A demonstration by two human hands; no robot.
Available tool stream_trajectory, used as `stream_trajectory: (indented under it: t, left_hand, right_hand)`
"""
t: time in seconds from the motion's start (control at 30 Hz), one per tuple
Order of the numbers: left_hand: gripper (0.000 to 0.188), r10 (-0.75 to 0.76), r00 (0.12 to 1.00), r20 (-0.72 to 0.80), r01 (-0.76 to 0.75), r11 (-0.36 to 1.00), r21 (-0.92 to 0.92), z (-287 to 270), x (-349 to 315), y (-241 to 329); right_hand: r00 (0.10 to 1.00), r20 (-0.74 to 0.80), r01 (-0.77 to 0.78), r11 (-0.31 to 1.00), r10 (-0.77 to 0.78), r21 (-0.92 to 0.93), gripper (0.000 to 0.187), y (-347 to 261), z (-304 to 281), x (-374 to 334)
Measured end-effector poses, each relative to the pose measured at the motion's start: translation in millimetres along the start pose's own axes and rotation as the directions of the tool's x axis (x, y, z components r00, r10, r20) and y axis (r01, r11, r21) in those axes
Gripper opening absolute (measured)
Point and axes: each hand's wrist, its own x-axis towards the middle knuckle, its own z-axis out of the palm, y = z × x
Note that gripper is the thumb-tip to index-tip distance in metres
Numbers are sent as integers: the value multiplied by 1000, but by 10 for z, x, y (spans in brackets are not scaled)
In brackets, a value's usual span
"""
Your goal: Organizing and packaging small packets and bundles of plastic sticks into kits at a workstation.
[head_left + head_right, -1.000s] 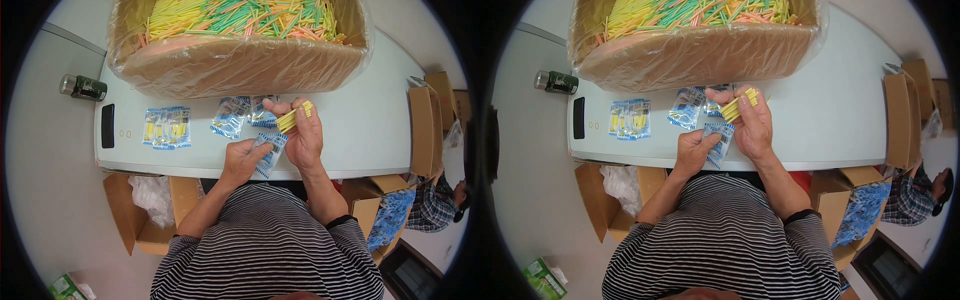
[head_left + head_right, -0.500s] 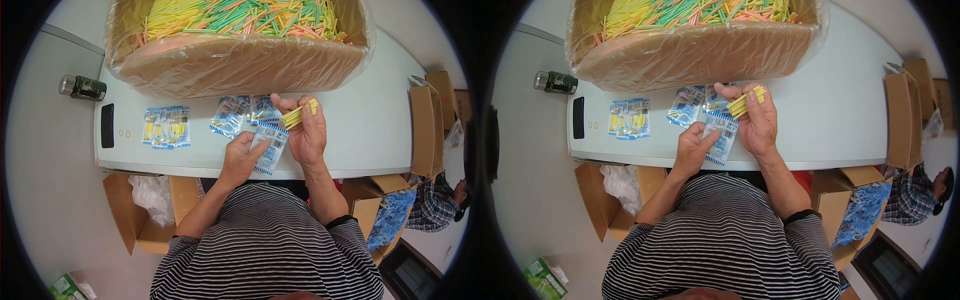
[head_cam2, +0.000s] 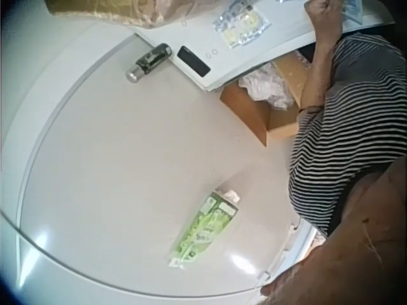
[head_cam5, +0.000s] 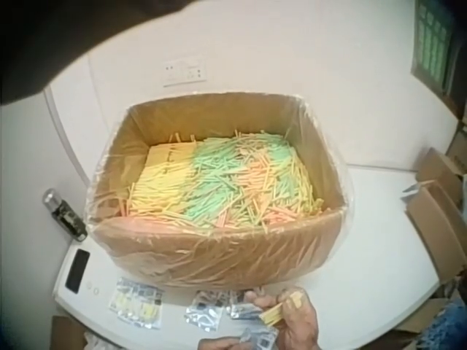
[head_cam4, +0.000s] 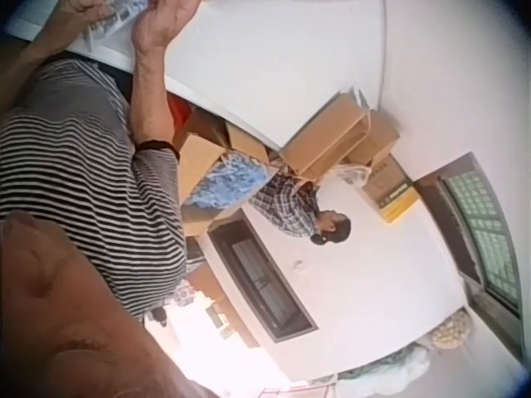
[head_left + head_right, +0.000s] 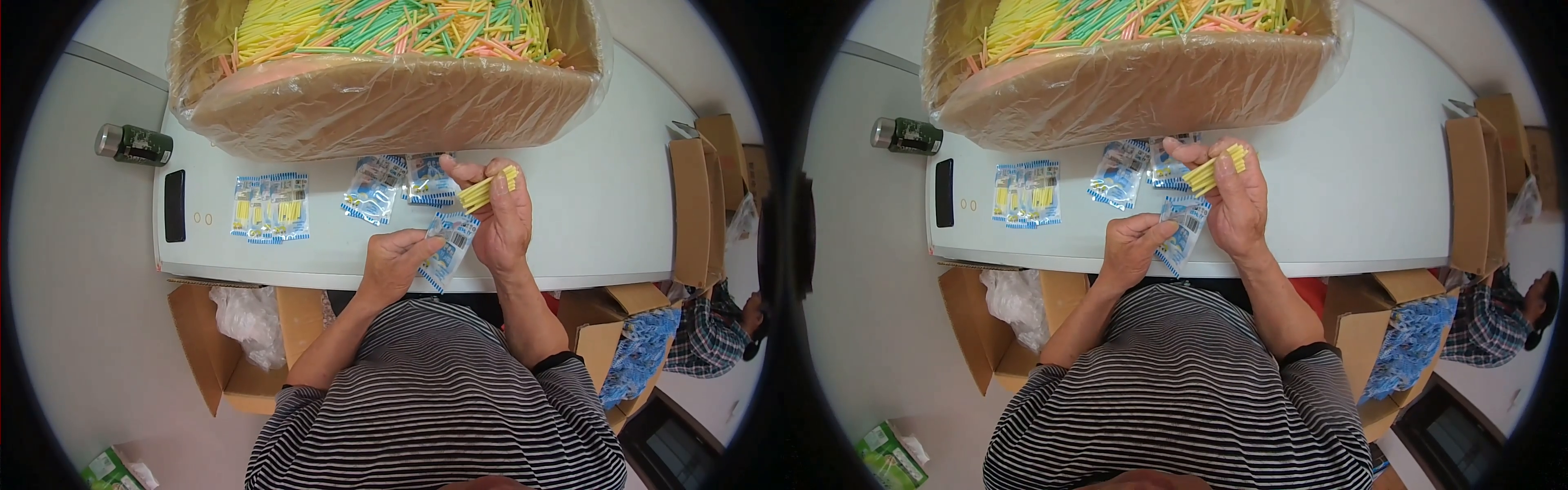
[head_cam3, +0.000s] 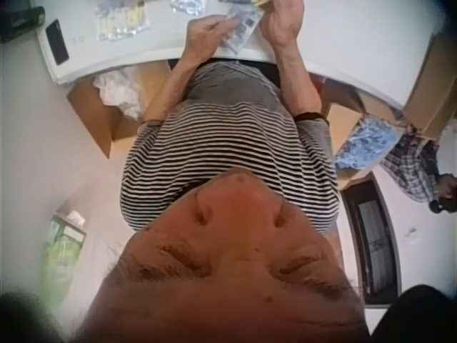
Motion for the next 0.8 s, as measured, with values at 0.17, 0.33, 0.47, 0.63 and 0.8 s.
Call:
stream_trajectory:
  t: [0.17, 0.33, 0.47, 0.63, 0.8]
  left_hand:
    - [21, 6, 1000, -22, -7, 1000, -28, 19, 5, -1]
    - [22, 43, 998, -50, -46, 998, -50, 24, 1, -27]
    - [23, 71, 993, -94, -78, 994, -78, 53, 8, -55]
    - [28, 67, 992, -109, -80, 988, -128, 69, 10, -55]
    - [28, 62, 992, -113, -79, 985, -154, 89, 1, -81]
  right_hand:
    - [1000, 25, 8, 996, -5, -94, 19, 7, 17, -40]
    - [991, 71, -106, 989, 114, -105, 18, 7, -26, -98]
    - [975, 38, -210, 968, 217, -138, 18, -39, -15, -110]
    - [887, 75, -463, 872, 457, 162, 34, -52, -1, -57]
    - [869, 43, -462, 841, 492, -283, 42, -75, 22, -19]
